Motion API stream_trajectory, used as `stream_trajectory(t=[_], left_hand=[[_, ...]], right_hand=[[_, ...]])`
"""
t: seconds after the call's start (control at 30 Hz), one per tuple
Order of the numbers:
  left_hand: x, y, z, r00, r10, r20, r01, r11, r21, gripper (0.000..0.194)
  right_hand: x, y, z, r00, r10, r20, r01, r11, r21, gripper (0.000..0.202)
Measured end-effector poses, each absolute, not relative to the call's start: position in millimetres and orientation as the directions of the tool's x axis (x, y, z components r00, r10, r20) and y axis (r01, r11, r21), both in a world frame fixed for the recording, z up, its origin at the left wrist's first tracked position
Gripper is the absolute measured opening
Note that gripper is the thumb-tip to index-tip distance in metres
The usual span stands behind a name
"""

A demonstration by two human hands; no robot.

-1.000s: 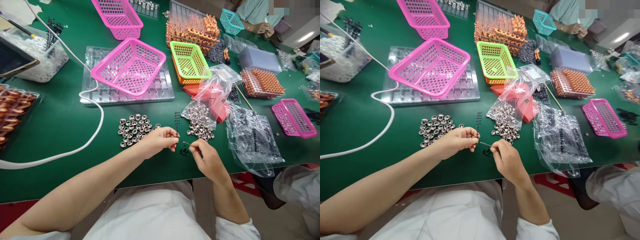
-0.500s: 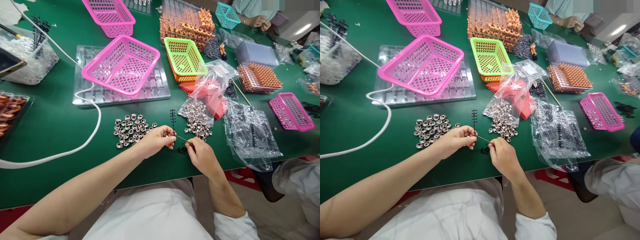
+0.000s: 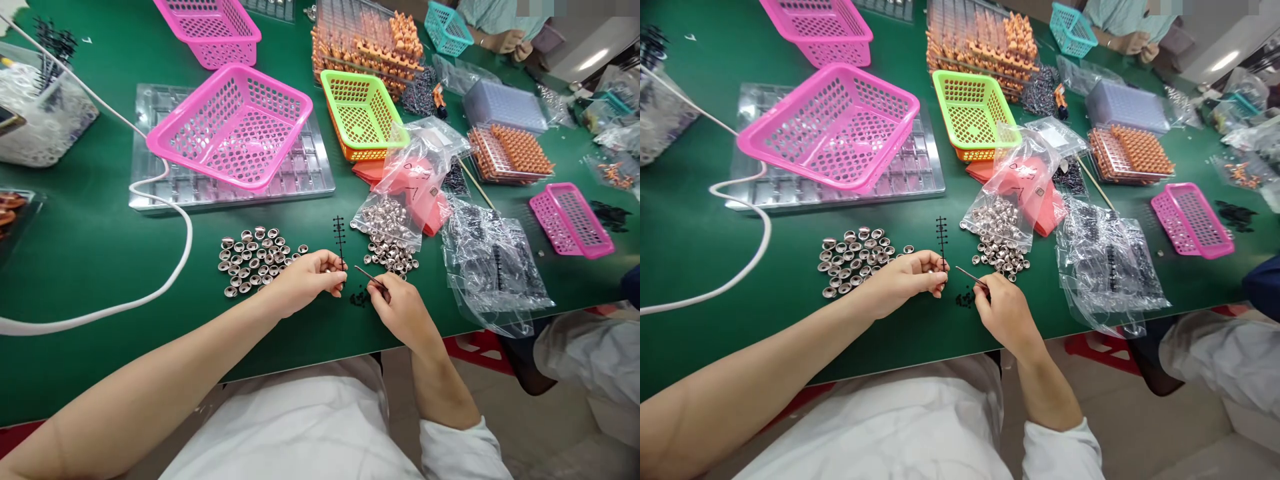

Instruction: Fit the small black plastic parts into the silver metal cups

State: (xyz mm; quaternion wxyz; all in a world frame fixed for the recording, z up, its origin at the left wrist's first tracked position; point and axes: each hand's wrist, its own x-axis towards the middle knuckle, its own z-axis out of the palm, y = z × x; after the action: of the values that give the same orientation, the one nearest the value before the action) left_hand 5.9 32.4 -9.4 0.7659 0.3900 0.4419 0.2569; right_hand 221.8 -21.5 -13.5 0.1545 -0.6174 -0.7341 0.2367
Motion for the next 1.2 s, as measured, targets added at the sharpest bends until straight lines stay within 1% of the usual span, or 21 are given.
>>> stream_trajectory(t=[0.1, 0.17, 0.33, 0.43, 0.53, 0.7, 0.9, 1.07, 1.2], left_hand=[[5.6, 32.1, -11.9, 0.484, 0.737, -0.471, -0.073, 0.571, 0.818, 0.02], [5.2, 31.7, -13.2, 0.49, 0.735, -0.469, -0.104, 0.584, 0.805, 0.022], [4.9, 29.8, -15.0, 0.526, 0.71, -0.467, -0.173, 0.627, 0.759, 0.029], [5.0, 28.4, -15.7, 0.549, 0.706, -0.448, -0.189, 0.627, 0.756, 0.032], [5.0, 27.6, -15.9, 0.56, 0.718, -0.414, -0.193, 0.599, 0.777, 0.033], [5.6, 27.0, -13.4, 0.554, 0.727, -0.406, -0.148, 0.565, 0.811, 0.033], [6.2, 26.4, -6.8, 0.511, 0.767, -0.389, -0.129, 0.516, 0.847, 0.026], [3.8, 28.6, -7.2, 0.457, 0.817, -0.351, -0.186, 0.474, 0.861, 0.028], [2.5, 29.9, -9.2, 0.388, 0.854, -0.347, -0.258, 0.462, 0.848, 0.029]], right_hand=[[223.9, -23.5, -14.0, -0.179, 0.982, -0.062, 0.828, 0.117, -0.548, 0.014], [225.1, -25.9, -14.4, -0.159, 0.987, -0.028, 0.814, 0.115, -0.569, 0.013], [220.9, -35.1, -13.9, -0.081, 0.991, 0.102, 0.717, 0.129, -0.685, 0.011], [211.3, -39.4, -13.0, -0.056, 0.989, 0.137, 0.651, 0.14, -0.746, 0.01], [200.7, -40.0, -12.9, -0.066, 0.989, 0.129, 0.605, 0.143, -0.783, 0.011], [191.2, -36.8, -13.7, -0.092, 0.99, 0.104, 0.585, 0.139, -0.799, 0.015], [187.5, -38.5, -13.2, -0.085, 0.992, 0.092, 0.598, 0.125, -0.791, 0.019], [185.9, -42.4, -14.0, -0.015, 0.994, 0.108, 0.59, 0.096, -0.802, 0.02], [183.2, -46.8, -12.9, -0.028, 0.994, 0.109, 0.586, 0.105, -0.804, 0.022]])
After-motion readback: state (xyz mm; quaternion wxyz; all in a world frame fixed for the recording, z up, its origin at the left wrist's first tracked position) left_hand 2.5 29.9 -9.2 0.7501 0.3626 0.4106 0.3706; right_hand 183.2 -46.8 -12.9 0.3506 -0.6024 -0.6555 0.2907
